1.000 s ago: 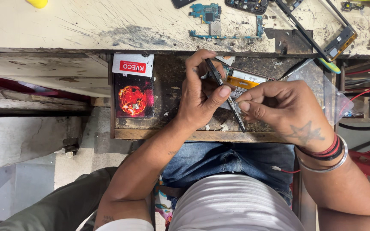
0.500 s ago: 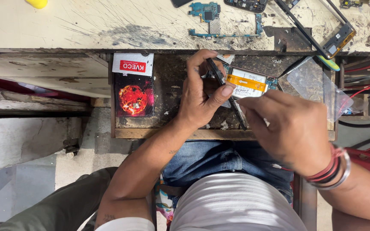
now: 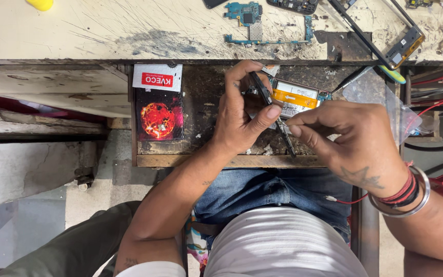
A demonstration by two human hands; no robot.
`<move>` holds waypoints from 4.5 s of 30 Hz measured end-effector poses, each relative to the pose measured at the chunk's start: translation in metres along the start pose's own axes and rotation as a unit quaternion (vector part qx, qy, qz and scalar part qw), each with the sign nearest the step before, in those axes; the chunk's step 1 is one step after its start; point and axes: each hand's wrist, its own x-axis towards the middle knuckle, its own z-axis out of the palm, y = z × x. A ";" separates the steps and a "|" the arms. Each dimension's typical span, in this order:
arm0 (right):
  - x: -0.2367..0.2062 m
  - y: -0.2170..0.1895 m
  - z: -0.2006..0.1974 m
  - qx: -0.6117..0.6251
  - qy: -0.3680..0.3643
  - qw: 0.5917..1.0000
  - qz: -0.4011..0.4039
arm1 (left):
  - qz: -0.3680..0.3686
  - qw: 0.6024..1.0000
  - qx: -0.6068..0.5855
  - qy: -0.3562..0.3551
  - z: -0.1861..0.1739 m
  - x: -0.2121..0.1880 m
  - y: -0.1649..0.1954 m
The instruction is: The person disassembles a smartphone, removes the battery, and uses a metal tool to pry and separate internal components. They then reassemble the phone by reconnecting the battery and aligning the casing.
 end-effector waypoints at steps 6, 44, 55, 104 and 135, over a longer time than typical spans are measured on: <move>-0.016 0.000 0.012 -0.034 0.056 0.997 -0.036 | -0.007 1.000 -0.001 0.007 -0.001 -0.001 0.000; -0.030 -0.014 0.035 -0.043 0.140 0.989 -0.014 | 0.010 1.000 0.007 0.014 -0.001 -0.003 0.002; -0.030 -0.027 0.027 -0.123 0.133 0.983 -0.011 | 0.021 1.000 0.019 0.013 0.002 -0.005 0.002; -0.045 -0.010 0.045 -0.265 0.196 0.924 -0.195 | 0.028 0.999 0.022 0.024 0.004 -0.009 0.001; -0.042 -0.007 0.032 -0.049 0.157 0.986 -0.009 | 0.037 0.999 0.029 0.025 0.004 -0.009 0.001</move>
